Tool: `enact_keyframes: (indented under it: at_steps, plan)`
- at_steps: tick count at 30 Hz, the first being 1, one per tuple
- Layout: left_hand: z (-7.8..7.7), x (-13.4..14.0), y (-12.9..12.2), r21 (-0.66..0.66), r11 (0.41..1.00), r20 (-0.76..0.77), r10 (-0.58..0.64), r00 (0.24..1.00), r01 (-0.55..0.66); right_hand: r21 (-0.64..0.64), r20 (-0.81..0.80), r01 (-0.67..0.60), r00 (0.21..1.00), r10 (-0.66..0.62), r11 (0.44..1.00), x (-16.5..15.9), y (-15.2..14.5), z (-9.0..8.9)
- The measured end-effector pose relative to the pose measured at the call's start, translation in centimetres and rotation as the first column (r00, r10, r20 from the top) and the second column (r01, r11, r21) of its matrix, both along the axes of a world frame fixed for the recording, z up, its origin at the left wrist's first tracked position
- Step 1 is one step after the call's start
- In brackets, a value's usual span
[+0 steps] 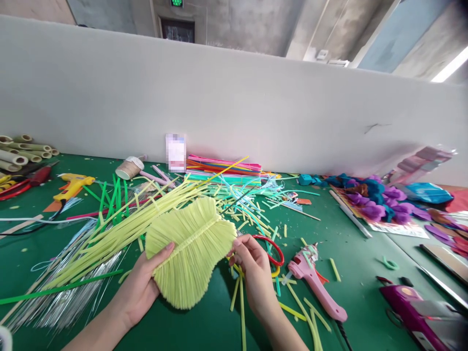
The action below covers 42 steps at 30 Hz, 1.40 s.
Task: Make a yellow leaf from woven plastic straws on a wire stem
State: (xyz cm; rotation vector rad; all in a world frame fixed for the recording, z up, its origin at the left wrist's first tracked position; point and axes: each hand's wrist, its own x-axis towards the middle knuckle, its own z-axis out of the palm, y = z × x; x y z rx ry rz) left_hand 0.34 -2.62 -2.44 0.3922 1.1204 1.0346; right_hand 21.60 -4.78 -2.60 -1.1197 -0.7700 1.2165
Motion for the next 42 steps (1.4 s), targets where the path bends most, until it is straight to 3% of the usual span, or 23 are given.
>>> enact_keyframes:
  at_steps: [5, 11, 22, 36, 42]
  plan:
    - [0.4, 0.1, -0.1, 0.013, 1.0, -0.008, -0.019, 1.0, 0.019, -0.02, 0.021, 0.067, 0.998, -0.067, 0.998, 0.5, 0.2, -0.3]
    - [0.6, 0.2, 0.1, 0.022, 1.0, -0.016, 0.002, 1.0, -0.002, 0.003, 0.01, -0.045, 0.999, 0.045, 0.999, 0.3, 0.1, -0.3]
    - [-0.7, -0.3, 0.4, 0.056, 0.998, -0.007, 0.002, 1.0, -0.002, -0.02, 0.137, -0.061, 0.989, 0.063, 0.998, 0.3, 0.2, -0.2]
    - [0.0, 0.0, 0.1, 0.012, 1.0, -0.019, 0.016, 1.0, -0.016, 0.006, 0.146, 0.027, 0.989, -0.028, 1.0, 0.3, 0.3, -0.3]
    - [-0.4, -0.2, 0.3, 0.036, 0.999, 0.0, -0.002, 1.0, 0.002, 0.002, 0.099, 0.036, 0.994, -0.036, 0.999, 0.8, 0.5, -0.3]
